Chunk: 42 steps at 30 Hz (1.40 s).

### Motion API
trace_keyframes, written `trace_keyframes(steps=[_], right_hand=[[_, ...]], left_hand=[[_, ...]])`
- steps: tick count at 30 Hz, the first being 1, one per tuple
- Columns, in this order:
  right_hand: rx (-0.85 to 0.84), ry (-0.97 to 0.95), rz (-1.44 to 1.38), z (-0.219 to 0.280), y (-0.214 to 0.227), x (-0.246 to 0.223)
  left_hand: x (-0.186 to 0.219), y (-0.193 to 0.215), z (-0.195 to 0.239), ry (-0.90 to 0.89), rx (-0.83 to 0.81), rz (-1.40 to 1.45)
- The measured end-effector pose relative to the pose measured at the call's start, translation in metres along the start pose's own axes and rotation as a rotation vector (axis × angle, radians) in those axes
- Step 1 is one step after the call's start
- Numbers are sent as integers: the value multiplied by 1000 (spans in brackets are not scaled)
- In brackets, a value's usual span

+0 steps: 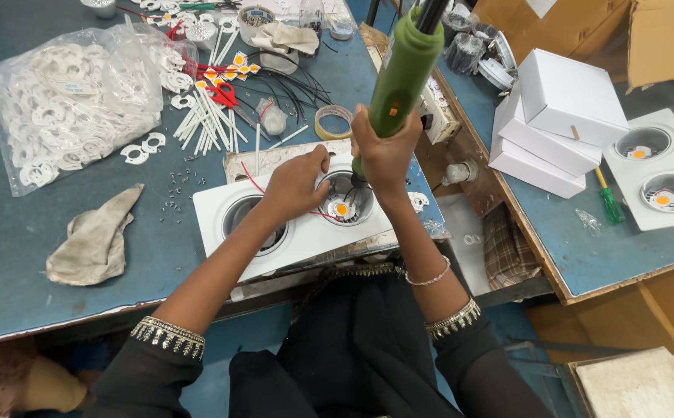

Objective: The person assembles an LED lighting fixture by using an electric screwdriver to secure components inside a white housing, threading wires through openings, and connecting internal parts.

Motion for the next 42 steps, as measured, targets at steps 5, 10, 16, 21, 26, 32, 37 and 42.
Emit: trace_keyframes(steps=[5, 10, 16, 21, 26, 32, 37, 42], right_hand=[[15, 57, 41, 0, 0, -10], [82, 52, -81, -17, 16, -15], [-59, -16, -344, -52, 36, -54], [-133, -172, -290, -28, 69, -108], [-110, -210, -175, 13, 102, -137], [-83, -255, -103, 19, 138, -131], [-77, -276, -17, 8, 155, -109], [-67, -298, 8, -4, 162, -84]], left_hand=[[-1, 1, 0, 2, -4, -9], [-12, -5, -1, 32, -13, -45], [-36, -20, -30, 260, -246, -137], [-46, -33, -33, 318, -255, -170], [-54, -58, -41, 522, -221, -279], [-54, -72, -55, 634, -195, -340], [-55, -63, -47, 642, -325, -285], [-55, -51, -52, 698, -380, -236]])
Point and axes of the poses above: each hand's wrist, its own z-axis away from the middle knuckle, its own y-axis out of the back of the hand, x = y × z, the point moved 6 cm from there along -z, towards the middle knuckle, and after that the axes turned 6 degrees about -z, right-handed, at the moved point
